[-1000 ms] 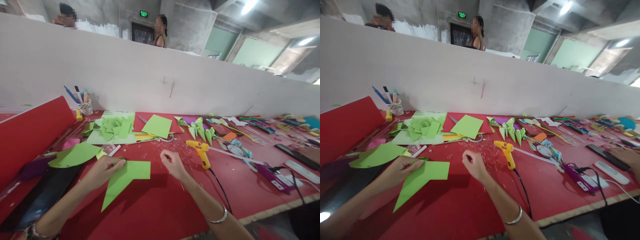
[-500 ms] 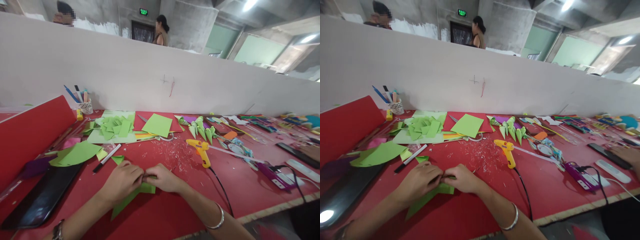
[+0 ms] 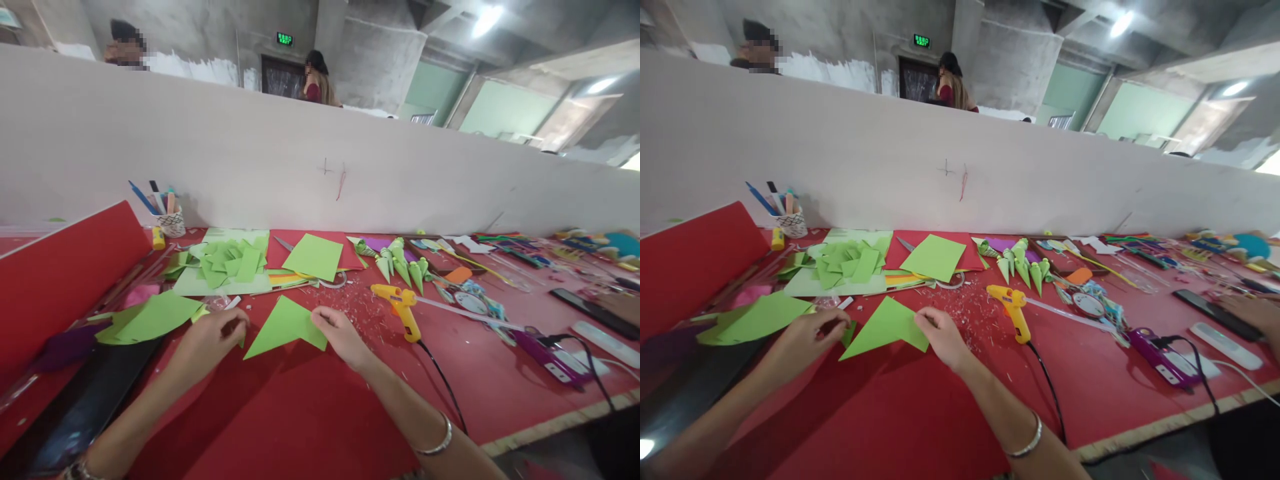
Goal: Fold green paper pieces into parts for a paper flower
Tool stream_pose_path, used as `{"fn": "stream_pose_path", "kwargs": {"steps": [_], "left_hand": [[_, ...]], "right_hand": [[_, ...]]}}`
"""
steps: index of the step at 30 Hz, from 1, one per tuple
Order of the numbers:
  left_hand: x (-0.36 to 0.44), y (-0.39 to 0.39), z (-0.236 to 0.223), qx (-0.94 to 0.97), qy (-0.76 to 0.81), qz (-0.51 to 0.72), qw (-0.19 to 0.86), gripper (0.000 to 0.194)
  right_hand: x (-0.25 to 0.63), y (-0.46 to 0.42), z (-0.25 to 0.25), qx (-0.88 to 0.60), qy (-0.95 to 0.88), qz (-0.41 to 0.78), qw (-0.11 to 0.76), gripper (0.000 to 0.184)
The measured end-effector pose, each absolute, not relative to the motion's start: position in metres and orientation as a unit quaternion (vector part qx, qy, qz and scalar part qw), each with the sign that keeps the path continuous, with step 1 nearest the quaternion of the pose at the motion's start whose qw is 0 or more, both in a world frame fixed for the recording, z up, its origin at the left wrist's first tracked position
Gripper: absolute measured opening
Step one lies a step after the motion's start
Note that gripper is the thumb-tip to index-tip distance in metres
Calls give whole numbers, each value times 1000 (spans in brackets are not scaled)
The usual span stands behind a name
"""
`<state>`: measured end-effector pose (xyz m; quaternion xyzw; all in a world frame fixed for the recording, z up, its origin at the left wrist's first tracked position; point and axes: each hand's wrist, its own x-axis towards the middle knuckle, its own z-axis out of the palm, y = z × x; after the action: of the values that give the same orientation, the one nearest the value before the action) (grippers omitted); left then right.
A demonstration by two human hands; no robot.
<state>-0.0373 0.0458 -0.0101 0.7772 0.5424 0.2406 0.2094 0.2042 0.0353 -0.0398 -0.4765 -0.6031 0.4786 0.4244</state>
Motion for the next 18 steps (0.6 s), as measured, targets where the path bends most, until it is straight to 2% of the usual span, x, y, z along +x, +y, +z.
{"fn": "stream_pose_path", "kwargs": {"steps": [4, 9, 12, 18], "left_hand": [[-26, 41, -15, 798, 470, 184, 330, 21], [-22, 31, -20, 735, 420, 210, 490, 25], [-18, 23, -16, 752, 386, 193, 498, 29], [-4, 9, -22, 736, 379, 246, 504, 24]], "right_hand": [[200, 35, -45, -443, -504, 595, 442, 21], [200, 34, -48, -447, -481, 565, 499, 22], [199, 33, -46, -441, -485, 573, 492, 24], [194, 23, -39, -394, -568, 612, 384, 34]]}}
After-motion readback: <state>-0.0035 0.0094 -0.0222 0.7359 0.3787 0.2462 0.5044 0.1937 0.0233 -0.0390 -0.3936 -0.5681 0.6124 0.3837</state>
